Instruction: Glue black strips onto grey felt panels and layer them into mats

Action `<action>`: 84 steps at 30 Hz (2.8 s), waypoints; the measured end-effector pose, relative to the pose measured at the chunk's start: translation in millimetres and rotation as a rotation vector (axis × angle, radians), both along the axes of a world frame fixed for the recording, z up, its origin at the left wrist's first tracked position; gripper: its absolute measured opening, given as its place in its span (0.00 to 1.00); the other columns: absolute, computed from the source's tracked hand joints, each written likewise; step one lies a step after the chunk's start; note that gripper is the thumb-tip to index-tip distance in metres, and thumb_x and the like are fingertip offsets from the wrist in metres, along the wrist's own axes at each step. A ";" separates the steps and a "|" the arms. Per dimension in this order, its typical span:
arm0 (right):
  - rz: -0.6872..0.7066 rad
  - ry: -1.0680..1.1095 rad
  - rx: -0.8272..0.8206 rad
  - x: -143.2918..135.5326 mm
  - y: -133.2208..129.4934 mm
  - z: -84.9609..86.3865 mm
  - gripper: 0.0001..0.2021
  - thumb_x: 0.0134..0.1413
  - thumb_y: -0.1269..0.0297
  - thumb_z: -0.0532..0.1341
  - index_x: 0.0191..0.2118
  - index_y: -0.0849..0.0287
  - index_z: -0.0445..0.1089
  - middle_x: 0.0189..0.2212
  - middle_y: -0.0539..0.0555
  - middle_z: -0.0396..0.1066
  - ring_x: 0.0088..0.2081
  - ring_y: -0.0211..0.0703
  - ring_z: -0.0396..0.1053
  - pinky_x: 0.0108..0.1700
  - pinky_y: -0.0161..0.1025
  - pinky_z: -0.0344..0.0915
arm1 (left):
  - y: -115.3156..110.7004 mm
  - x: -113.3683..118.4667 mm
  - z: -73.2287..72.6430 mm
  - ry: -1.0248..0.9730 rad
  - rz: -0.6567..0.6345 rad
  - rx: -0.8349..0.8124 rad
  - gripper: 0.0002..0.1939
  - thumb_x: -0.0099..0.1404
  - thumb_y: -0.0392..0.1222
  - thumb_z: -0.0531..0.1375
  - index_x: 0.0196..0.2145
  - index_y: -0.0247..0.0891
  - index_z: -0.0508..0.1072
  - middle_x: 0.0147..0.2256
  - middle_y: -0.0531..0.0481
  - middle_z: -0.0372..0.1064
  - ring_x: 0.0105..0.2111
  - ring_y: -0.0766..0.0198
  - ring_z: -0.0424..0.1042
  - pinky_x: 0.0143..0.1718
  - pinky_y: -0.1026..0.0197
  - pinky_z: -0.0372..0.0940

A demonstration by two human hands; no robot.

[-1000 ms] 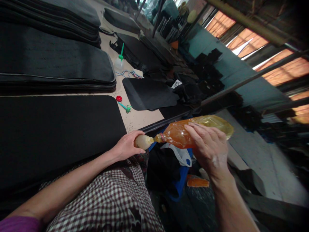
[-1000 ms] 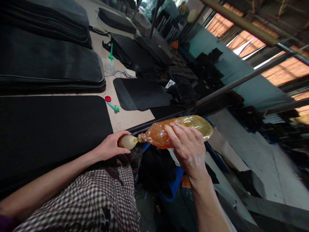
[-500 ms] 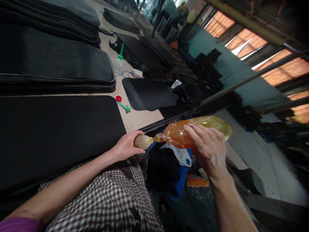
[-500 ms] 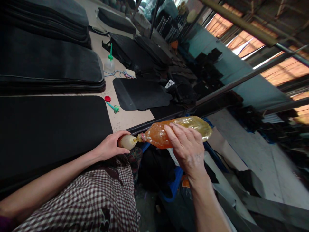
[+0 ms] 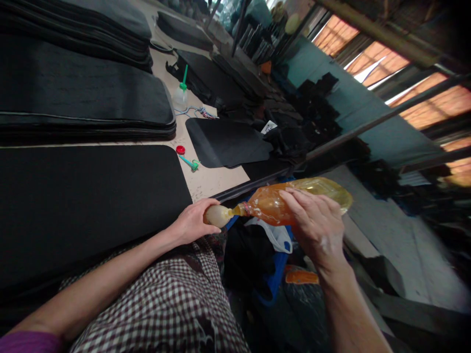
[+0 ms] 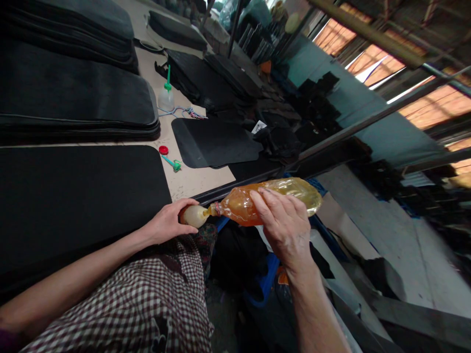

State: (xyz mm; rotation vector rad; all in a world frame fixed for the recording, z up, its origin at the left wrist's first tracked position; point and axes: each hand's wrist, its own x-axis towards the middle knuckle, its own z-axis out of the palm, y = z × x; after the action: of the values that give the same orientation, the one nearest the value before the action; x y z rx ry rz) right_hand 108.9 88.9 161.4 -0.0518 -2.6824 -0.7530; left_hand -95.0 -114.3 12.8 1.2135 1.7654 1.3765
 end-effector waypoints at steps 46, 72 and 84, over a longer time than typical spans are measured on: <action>0.001 0.004 -0.018 1.5 -0.5 -3.1 0.30 0.66 0.84 0.54 0.69 0.57 0.56 0.57 0.61 0.71 0.55 0.54 0.71 0.57 0.50 0.62 | -1.9 -0.3 4.0 -0.016 -0.001 -0.009 0.32 0.52 0.42 0.74 0.54 0.42 0.70 0.54 0.47 0.73 0.51 0.52 0.74 0.55 0.50 0.67; 0.007 0.000 -0.018 0.6 -2.7 -1.8 0.31 0.66 0.83 0.55 0.70 0.56 0.54 0.57 0.61 0.71 0.55 0.54 0.71 0.57 0.50 0.62 | -0.7 -0.7 0.2 -0.027 0.004 0.005 0.33 0.51 0.43 0.74 0.54 0.42 0.71 0.53 0.48 0.74 0.51 0.52 0.74 0.54 0.50 0.67; 0.007 -0.001 0.005 -0.5 -6.4 0.6 0.30 0.65 0.85 0.55 0.68 0.57 0.56 0.56 0.61 0.72 0.55 0.54 0.71 0.57 0.50 0.63 | -1.4 -0.7 -0.4 -0.018 0.004 0.017 0.32 0.51 0.42 0.74 0.54 0.43 0.71 0.53 0.48 0.74 0.51 0.52 0.73 0.55 0.50 0.67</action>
State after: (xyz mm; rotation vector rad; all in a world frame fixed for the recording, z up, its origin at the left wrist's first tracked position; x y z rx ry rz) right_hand 108.4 82.5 162.1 -0.0411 -2.6808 -0.7575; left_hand -95.7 -115.8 12.4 1.2034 1.7480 1.4025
